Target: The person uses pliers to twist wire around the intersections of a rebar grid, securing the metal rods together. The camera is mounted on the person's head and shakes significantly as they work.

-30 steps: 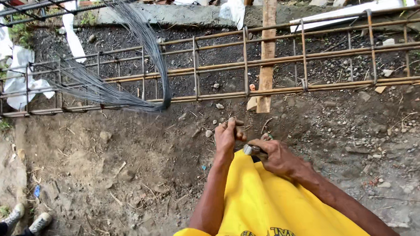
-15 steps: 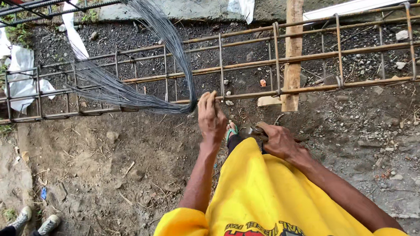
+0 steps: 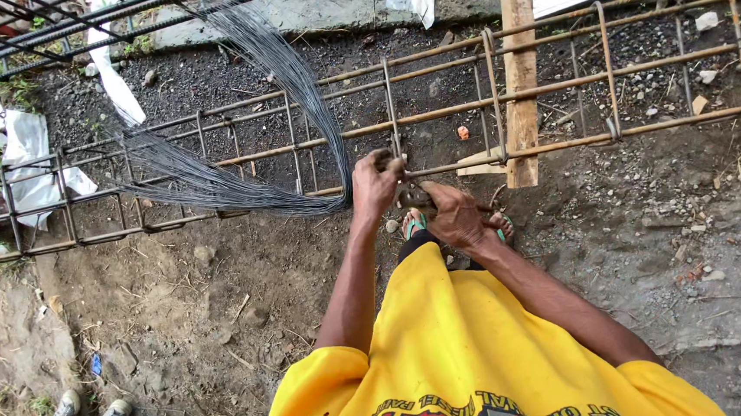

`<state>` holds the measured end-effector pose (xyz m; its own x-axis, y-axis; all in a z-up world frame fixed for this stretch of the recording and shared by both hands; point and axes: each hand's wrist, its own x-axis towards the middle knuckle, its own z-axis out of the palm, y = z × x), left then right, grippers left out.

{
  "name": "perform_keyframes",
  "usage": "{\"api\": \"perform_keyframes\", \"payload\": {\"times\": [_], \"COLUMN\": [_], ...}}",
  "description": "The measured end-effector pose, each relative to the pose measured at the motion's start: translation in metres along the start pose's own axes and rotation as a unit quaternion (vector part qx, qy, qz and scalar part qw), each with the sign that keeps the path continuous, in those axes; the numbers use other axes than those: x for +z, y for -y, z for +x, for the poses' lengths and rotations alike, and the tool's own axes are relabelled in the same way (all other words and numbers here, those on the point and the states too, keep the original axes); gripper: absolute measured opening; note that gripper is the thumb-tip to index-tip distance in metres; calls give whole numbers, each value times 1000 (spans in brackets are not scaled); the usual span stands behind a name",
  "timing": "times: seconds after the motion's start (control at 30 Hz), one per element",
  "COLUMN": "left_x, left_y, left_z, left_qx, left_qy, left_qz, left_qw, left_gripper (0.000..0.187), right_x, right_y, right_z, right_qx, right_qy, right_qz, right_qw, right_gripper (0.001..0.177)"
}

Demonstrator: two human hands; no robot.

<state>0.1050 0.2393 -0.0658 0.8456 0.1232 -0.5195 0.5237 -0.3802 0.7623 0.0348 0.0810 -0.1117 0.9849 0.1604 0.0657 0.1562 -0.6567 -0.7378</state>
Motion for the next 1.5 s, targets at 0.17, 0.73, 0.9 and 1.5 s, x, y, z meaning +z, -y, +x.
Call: {"api": "perform_keyframes", "payload": {"times": [0.17,0.73,0.9,1.5], "left_x": [11,-7,-12,-9], "left_y": [20,1,12,14], "left_z": [9,17,13,12], "left_qx": [18,-16,-5,34], "left_qy": [-33,87,102,64], "left_qz": [63,107,51,33], "left_qw": [997,990,993,997], "left_gripper": [28,35,36,35], "right_x": [6,4,-10,28], "right_y": [10,28,54,23], "right_z": [-5,7,9,3], "right_qx": [143,232,229,151], "right_qy": [-18,-25,8,-63], "right_qz": [153,204,204,179], "right_qw": [978,951,952,970], "right_gripper": [31,10,15,31]}}
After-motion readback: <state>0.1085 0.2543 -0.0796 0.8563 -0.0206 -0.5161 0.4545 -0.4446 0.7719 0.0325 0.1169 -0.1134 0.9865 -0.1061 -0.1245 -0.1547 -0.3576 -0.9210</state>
